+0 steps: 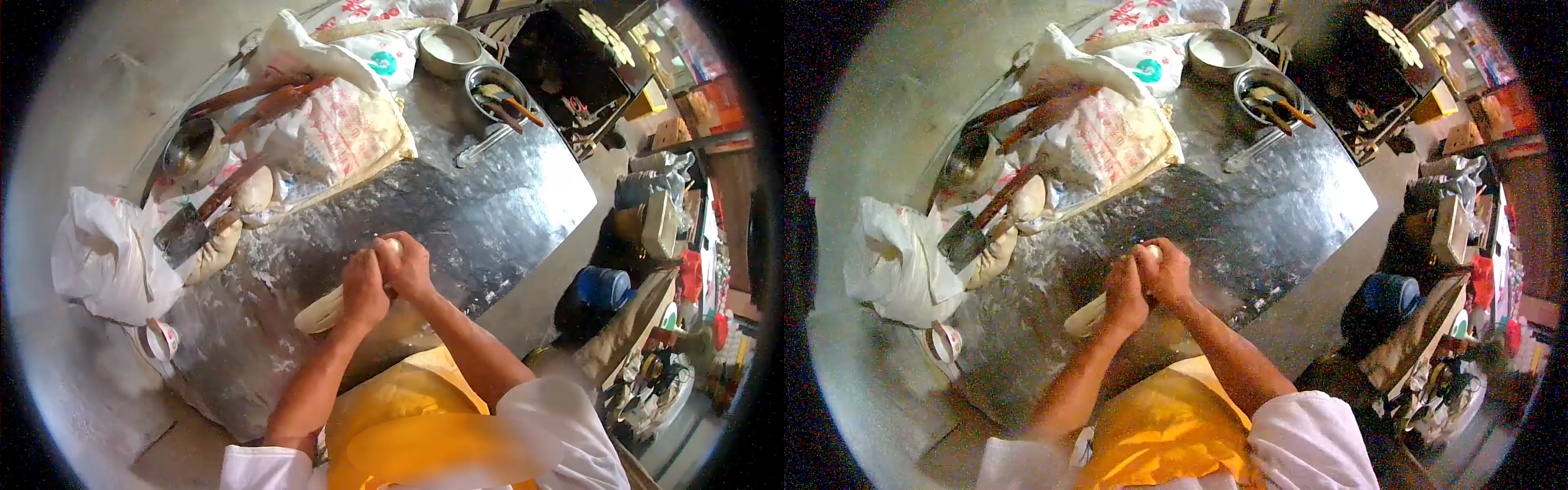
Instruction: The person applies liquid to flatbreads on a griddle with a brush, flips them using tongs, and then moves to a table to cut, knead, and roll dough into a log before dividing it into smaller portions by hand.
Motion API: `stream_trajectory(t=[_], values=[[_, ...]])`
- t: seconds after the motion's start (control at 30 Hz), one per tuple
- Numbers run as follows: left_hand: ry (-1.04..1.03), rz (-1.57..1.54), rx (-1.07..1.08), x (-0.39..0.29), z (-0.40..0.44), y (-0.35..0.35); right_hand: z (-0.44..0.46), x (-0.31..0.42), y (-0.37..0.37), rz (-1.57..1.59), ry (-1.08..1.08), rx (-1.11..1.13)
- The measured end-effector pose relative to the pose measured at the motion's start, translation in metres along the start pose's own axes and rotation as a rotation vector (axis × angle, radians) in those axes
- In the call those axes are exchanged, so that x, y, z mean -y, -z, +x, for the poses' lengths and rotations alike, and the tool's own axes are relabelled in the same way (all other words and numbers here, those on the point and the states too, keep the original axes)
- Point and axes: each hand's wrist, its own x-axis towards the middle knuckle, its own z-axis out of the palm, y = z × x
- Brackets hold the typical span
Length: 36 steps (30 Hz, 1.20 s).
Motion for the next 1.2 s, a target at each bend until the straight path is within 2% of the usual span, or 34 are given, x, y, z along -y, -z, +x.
stream_trajectory(t=[0.07,0.1,0.13,0.17,0.23,0.27,0.3,0.37,0.43,0.5,0.53,0.57,0.6,0.63,0.7,0.73,0.77,0.83,0.87,0.9,0.97,1.0,1.03,1.1,1.17,1.2], values=[[0.009,0.014,-0.027,0.013,-0.017,-0.014,-0.009,-0.001,-0.002,-0.072,0.059,-0.065],[0.01,0.021,-0.041,0.013,-0.02,-0.022,-0.012,-0.017,-0.006,-0.217,0.115,-0.105],[0.032,0.065,0.104,0.006,-0.02,-0.011,-0.018,-0.022,-0.005,-0.212,0.127,-0.147],[-0.014,0.035,0.091,0.003,-0.022,-0.011,-0.023,-0.026,-0.003,-0.206,0.14,-0.193],[-0.204,0.374,0.016,0.005,-0.027,-0.014,-0.026,-0.031,0.0,-0.219,0.086,-0.192],[-0.235,0.36,0.001,0.006,-0.028,-0.017,-0.029,-0.028,0.005,-0.21,0.011,-0.181],[-0.269,0.417,-0.039,0.01,-0.029,-0.022,-0.029,-0.024,0.01,-0.212,0.025,-0.207],[-0.305,0.473,-0.084,0.018,-0.022,-0.026,-0.029,-0.023,0.014,-0.214,-0.043,-0.126],[-0.402,0.547,-0.104,0.028,-0.01,-0.028,-0.028,-0.031,0.013,-0.261,-0.023,-0.185],[-0.369,0.553,-0.024,0.042,0.004,-0.028,-0.034,-0.014,0.024,0.047,-0.285,0.05],[-0.384,0.533,-0.104,0.052,0.01,-0.026,-0.04,0.008,0.037,0.244,-0.32,0.215],[-0.391,0.515,-0.179,0.059,0.016,-0.027,-0.05,0.036,0.044,0.297,-0.377,0.505],[-0.06,0.5,0.132,0.054,0.032,-0.022,-0.073,0.087,0.041,0.229,0.101,0.724],[-0.101,0.462,-0.011,0.048,0.039,-0.017,-0.094,0.143,0.037,0.155,0.592,0.915],[0.042,0.237,0.185,0.01,0.048,0.012,-0.093,0.182,0.035,-0.004,0.79,0.764],[0.089,0.173,0.253,-0.009,0.051,0.015,-0.076,0.175,0.033,-0.095,0.947,0.448],[0.164,0.56,-0.162,-0.035,0.045,-0.004,-0.054,0.167,0.031,-0.188,1.081,0.134],[0.098,0.311,-0.013,0.024,0.025,0.009,0.012,0.123,0.043,-0.475,1.177,-0.186],[0.08,0.182,0.064,0.054,0.015,0.015,0.05,0.082,0.045,-0.695,1.052,-0.155],[0.158,0.238,0.151,0.052,0.008,0.021,0.077,0.041,0.044,-0.913,0.928,-0.118],[0.169,0.326,0.221,0.049,0.006,0.029,0.086,-0.013,0.034,-1.127,0.617,-0.088],[0.198,0.314,0.246,0.043,0.01,0.033,0.08,-0.016,0.03,-0.993,0.705,-0.093],[0.222,0.311,0.265,0.047,0.001,0.029,0.065,-0.03,0.008,-0.708,0.845,-0.026],[0.113,0.066,0.177,0.067,0.001,0.019,0.029,-0.033,-0.025,-0.431,0.507,0.194],[0.446,-0.415,0.299,0.079,-0.005,0.015,0.001,-0.021,-0.044,-0.153,0.217,0.154],[0.267,-0.23,0.225,0.064,-0.006,0.03,-0.004,-0.014,-0.049,-0.074,0.149,0.084]])
